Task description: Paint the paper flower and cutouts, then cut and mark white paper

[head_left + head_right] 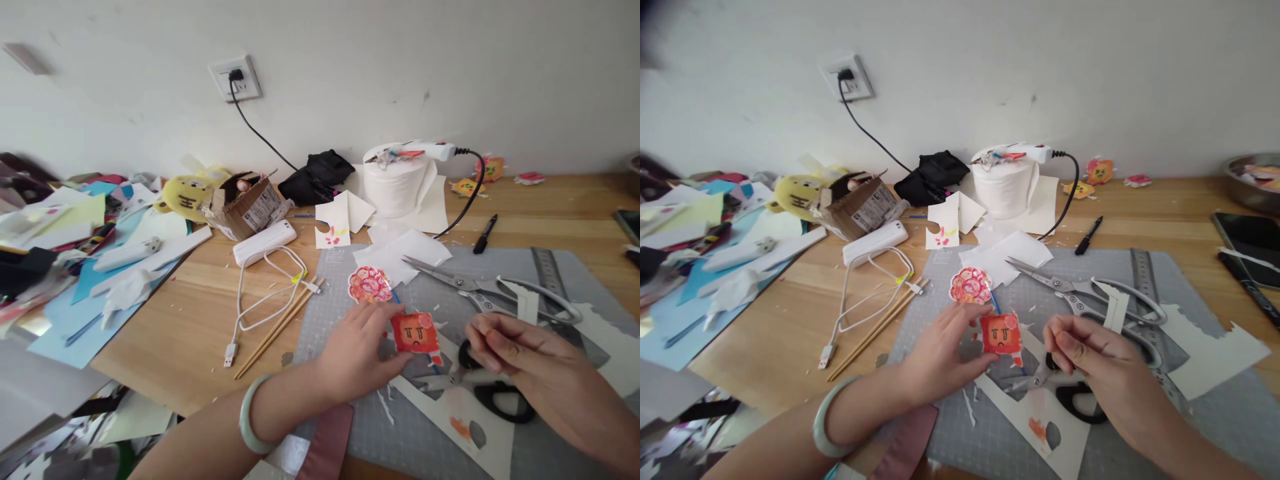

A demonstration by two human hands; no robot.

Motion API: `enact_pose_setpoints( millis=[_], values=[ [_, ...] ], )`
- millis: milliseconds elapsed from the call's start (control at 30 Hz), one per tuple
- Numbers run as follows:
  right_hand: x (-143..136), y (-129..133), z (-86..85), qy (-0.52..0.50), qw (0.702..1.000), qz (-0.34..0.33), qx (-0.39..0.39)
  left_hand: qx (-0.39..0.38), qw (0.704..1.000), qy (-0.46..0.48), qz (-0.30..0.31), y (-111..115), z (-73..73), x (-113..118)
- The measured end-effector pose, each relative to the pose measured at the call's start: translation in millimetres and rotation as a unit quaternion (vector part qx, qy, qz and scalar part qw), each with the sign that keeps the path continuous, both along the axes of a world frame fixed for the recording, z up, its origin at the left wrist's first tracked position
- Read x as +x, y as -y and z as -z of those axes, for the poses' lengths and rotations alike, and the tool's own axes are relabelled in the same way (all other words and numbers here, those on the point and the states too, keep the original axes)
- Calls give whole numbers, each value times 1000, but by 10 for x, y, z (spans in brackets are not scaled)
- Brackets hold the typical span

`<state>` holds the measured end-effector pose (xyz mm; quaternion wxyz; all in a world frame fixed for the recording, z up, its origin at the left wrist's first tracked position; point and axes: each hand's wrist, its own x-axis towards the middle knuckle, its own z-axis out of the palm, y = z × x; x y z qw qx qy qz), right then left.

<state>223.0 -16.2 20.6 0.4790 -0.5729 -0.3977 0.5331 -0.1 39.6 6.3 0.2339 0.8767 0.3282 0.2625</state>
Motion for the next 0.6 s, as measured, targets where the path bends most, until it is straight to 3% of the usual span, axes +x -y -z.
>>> enact_pose_setpoints(
  millis=[100,200,267,333,367,433,533,600],
  values=[
    [50,-38,-30,53,998,-27,30,19,1000,-10,6,22,-4,-3],
    [133,-139,-42,224,965,-86,106,35,999,5,21,45,-13,-4],
    [181,-262,-29,399,884,-120,211,25,999,22,24,57,-22,-6],
    [196,-420,-7,549,755,-135,332,0,999,51,8,63,-31,-15],
    [187,-503,5,596,692,-150,379,-11,997,74,-3,64,-35,-21],
    [142,-653,23,633,600,-208,443,-19,991,132,-15,64,-38,-37],
    [45,-782,52,633,515,-305,491,5,977,211,29,74,-30,-52],
    [-6,-800,86,630,484,-339,504,22,967,239,83,95,-14,-48]
  ],
)
